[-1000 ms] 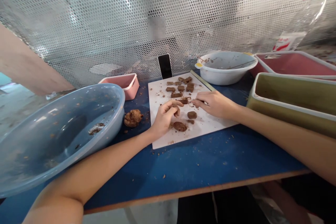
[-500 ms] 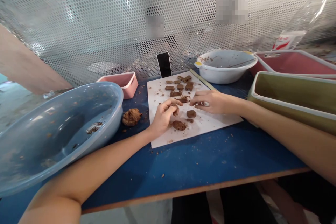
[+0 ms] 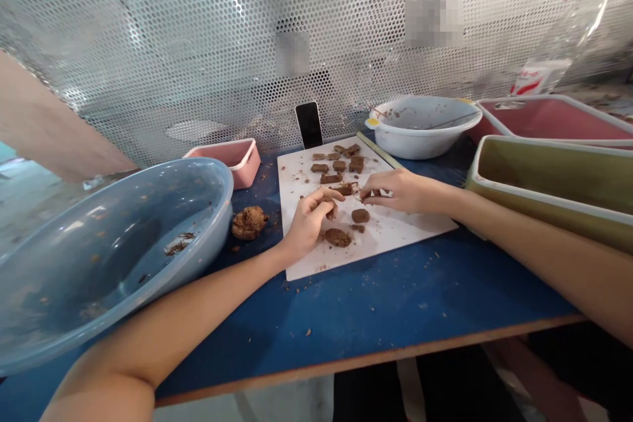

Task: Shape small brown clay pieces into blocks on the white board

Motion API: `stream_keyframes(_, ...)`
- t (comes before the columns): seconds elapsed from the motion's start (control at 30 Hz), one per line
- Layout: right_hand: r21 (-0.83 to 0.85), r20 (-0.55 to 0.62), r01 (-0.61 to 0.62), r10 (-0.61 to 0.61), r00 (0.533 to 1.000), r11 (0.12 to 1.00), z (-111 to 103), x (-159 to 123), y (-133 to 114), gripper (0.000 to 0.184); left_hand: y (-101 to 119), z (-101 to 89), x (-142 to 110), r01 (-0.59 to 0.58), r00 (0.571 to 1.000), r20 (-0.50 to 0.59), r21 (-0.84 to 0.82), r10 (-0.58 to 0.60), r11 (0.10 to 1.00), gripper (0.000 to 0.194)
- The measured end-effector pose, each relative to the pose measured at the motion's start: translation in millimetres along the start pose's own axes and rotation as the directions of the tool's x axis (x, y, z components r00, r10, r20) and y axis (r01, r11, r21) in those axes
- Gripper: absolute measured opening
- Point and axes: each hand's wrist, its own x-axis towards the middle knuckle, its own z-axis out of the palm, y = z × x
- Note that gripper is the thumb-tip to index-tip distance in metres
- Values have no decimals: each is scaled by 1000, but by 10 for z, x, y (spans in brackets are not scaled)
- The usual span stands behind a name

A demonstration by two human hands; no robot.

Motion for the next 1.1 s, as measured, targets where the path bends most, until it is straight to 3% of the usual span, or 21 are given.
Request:
stream_keyframes(0.17, -33, 34, 51, -50, 998, 998, 7, -8, 0, 27, 3, 4, 2, 10, 1000, -4, 9, -10, 1000, 19)
stream_keyframes(0.37, -11, 59, 1, 0, 998, 1000, 34, -27, -16, 26, 36, 18, -5, -7, 1000, 15, 4, 7, 1000, 19)
stream_keyframes(0.63, -72, 102, 82, -75, 992, 994, 25, -27, -35, 31, 25, 11, -9, -10, 1000, 19, 14, 9, 1000, 18)
stream_keyframes(1.1, -122, 67, 136, -129, 989, 983, 71, -44, 32, 29, 4, 11, -1, -6, 1000, 16, 11, 6, 1000, 17)
